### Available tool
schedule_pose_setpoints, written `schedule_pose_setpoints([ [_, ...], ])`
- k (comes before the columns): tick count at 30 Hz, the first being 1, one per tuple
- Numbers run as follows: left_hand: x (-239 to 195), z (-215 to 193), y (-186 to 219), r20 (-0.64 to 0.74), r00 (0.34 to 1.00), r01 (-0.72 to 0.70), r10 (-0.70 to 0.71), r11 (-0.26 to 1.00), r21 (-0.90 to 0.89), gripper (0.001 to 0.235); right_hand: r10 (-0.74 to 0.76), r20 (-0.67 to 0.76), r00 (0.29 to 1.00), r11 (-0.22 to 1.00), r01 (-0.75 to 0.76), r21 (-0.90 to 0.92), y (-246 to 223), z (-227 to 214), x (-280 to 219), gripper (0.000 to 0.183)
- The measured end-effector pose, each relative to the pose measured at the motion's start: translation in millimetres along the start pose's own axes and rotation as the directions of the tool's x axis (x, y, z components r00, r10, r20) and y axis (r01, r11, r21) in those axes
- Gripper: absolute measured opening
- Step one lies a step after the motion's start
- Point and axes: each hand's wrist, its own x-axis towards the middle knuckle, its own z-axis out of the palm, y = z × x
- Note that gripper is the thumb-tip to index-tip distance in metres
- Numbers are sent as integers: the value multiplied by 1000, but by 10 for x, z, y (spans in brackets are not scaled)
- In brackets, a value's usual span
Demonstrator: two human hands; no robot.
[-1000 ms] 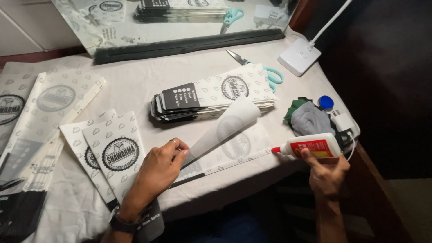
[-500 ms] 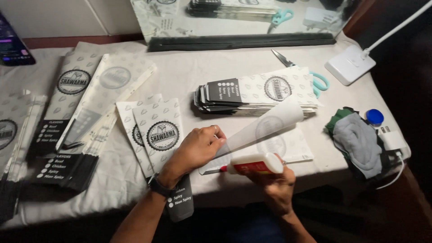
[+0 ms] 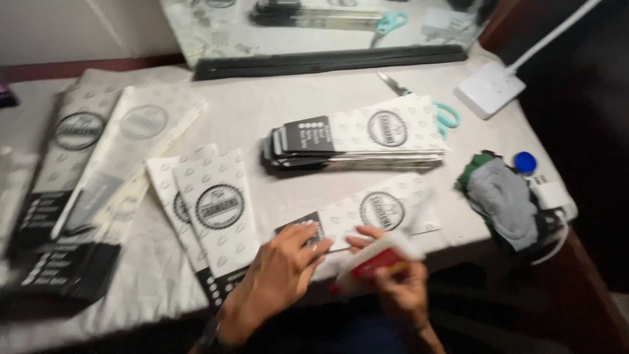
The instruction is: Applying glue to the edges of printed paper sheets as part of the process of assembling paper cones.
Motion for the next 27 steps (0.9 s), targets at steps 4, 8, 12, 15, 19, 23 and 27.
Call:
schedule_pose_setpoints([
  [4,-118,106,103,-19,997,-70,75,978,198,32,342,314,886,940,-315,-134,-131,-117,-60,75],
  [8,-237,202,57,-25,997,-59,68,963,264,49,433,-343,833,835,-514,-195,-28,-990,-76,59],
  [12,-243,242,82,-47,997,-54,67,968,245,47,224,-380,898,945,-295,-141,-686,-923,360,69],
  [15,-266,368,97,-75,994,-57,85,945,321,56,233,-505,831,891,-391,-233,-949,-1071,616,58],
  [19,-208,434,240,-119,989,-19,88,872,490,61,76,-418,905,320,-419,-850,-1047,-1213,954,47],
  [23,-203,213,336,-266,954,-15,137,911,413,14,-124,-83,989,-362,-123,-924,-969,-1067,1175,74],
  [27,-427,-58,246,-429,646,673,-631,736,-69,19,-320,419,850,-391,284,-875,-528,-981,1436,38],
])
